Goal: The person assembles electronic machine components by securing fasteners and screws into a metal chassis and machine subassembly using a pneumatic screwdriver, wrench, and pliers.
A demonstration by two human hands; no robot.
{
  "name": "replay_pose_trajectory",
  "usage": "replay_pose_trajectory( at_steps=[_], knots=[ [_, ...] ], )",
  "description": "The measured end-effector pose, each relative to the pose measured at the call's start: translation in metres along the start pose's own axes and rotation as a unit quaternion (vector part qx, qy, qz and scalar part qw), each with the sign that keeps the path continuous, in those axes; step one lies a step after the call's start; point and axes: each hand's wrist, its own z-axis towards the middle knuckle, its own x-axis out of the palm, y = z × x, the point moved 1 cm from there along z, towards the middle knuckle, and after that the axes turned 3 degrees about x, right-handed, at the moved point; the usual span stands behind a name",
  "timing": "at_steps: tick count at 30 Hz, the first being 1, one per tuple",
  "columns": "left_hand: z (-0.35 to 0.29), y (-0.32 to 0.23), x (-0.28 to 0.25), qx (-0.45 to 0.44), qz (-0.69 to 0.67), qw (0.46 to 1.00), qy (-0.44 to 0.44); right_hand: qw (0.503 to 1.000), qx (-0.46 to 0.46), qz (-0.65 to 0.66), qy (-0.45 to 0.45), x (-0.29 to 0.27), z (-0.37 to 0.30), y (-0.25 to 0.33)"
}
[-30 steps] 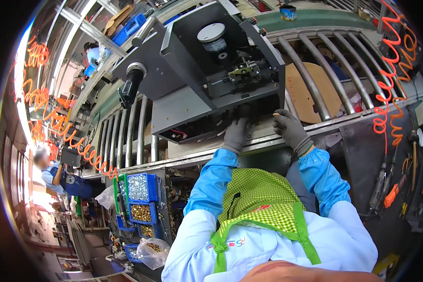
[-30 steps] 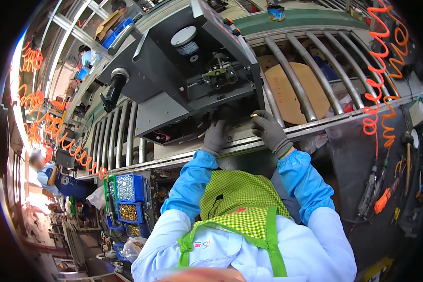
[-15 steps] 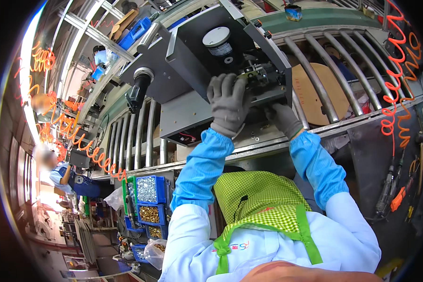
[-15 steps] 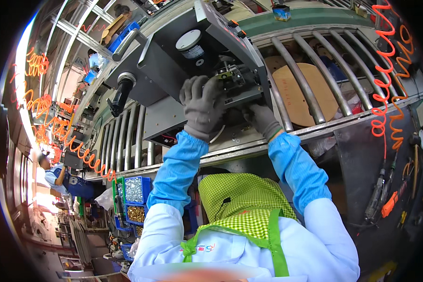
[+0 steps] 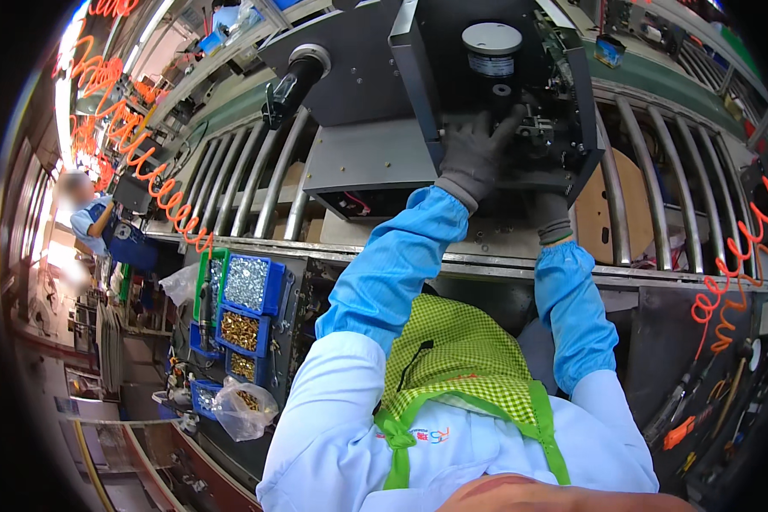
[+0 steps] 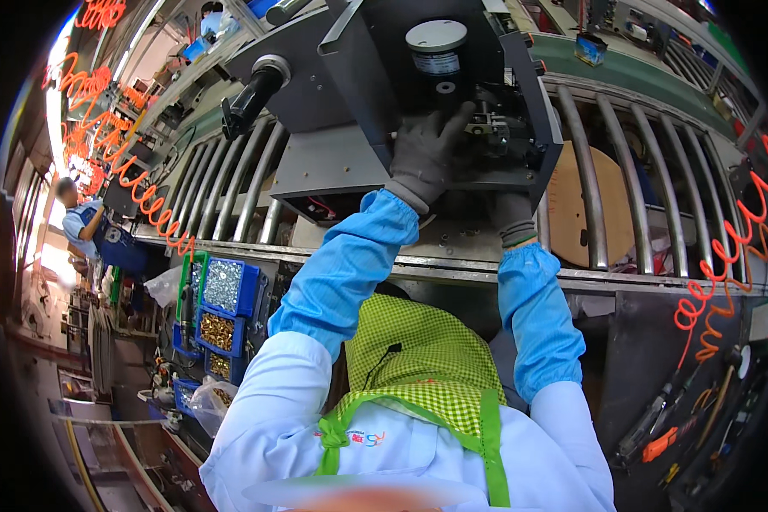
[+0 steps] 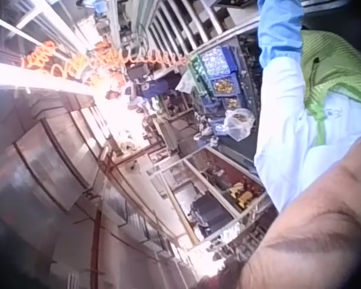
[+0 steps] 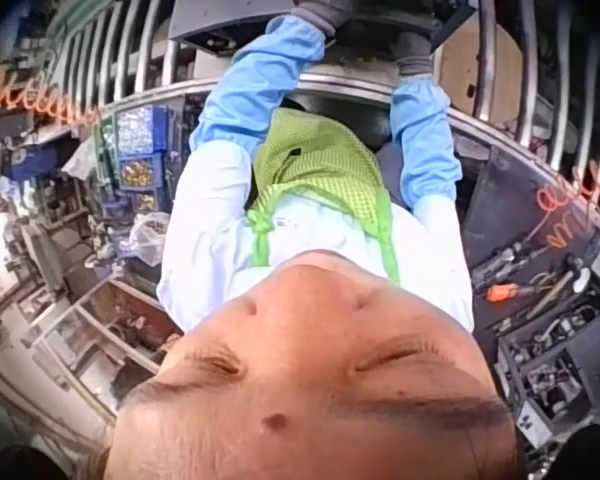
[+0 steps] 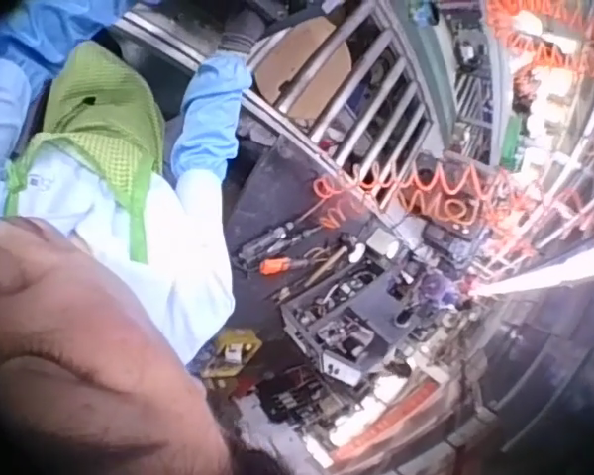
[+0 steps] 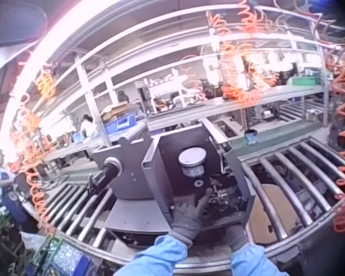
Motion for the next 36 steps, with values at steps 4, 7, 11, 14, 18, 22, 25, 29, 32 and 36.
replay_pose_trajectory(
  at_steps=[4,7,11,14,18,22,25,29,32,36],
  knots=[
    [-0.002,0.0,0.0,-0.008,0.012,1.0,0.01,0.982,0.047,-0.115,0.145,0.012,0.001,-0.002],
    [-0.005,0.005,0.002,-0.021,0.032,0.999,0.001,0.974,0.041,-0.16,0.153,-0.007,0.014,0.017],
    [-0.005,0.001,0.005,-0.029,-0.011,1.0,0.001,0.998,0.044,0.043,0.011,-0.006,-0.004,0.006],
    [-0.001,0.008,0.009,-0.031,-0.033,0.999,-0.015,0.986,0.096,0.133,0.037,-0.027,0.002,0.027],
    [-0.003,0.0,0.01,-0.012,0.038,0.999,-0.001,0.405,0.203,0.891,0.028,-0.031,-0.01,0.024],
    [0.012,-0.01,-0.011,-0.041,0.048,0.995,0.082,0.293,0.226,0.929,0.011,-0.043,0.015,0.037],
    [0.016,-0.01,-0.005,-0.059,0.056,0.993,0.083,0.322,0.274,0.906,-0.01,-0.05,0.026,0.048],
    [0.011,-0.003,0.014,-0.038,0.071,0.996,0.036,0.317,0.304,0.898,-0.002,-0.057,0.031,0.051],
    [0.008,-0.005,0.013,-0.033,0.064,0.997,-0.002,0.344,0.293,0.892,0.001,-0.047,0.027,0.039],
    [0.016,-0.008,0.007,-0.046,0.075,0.996,0.017,0.631,0.255,0.732,-0.014,-0.015,0.01,0.006]
  ],
)
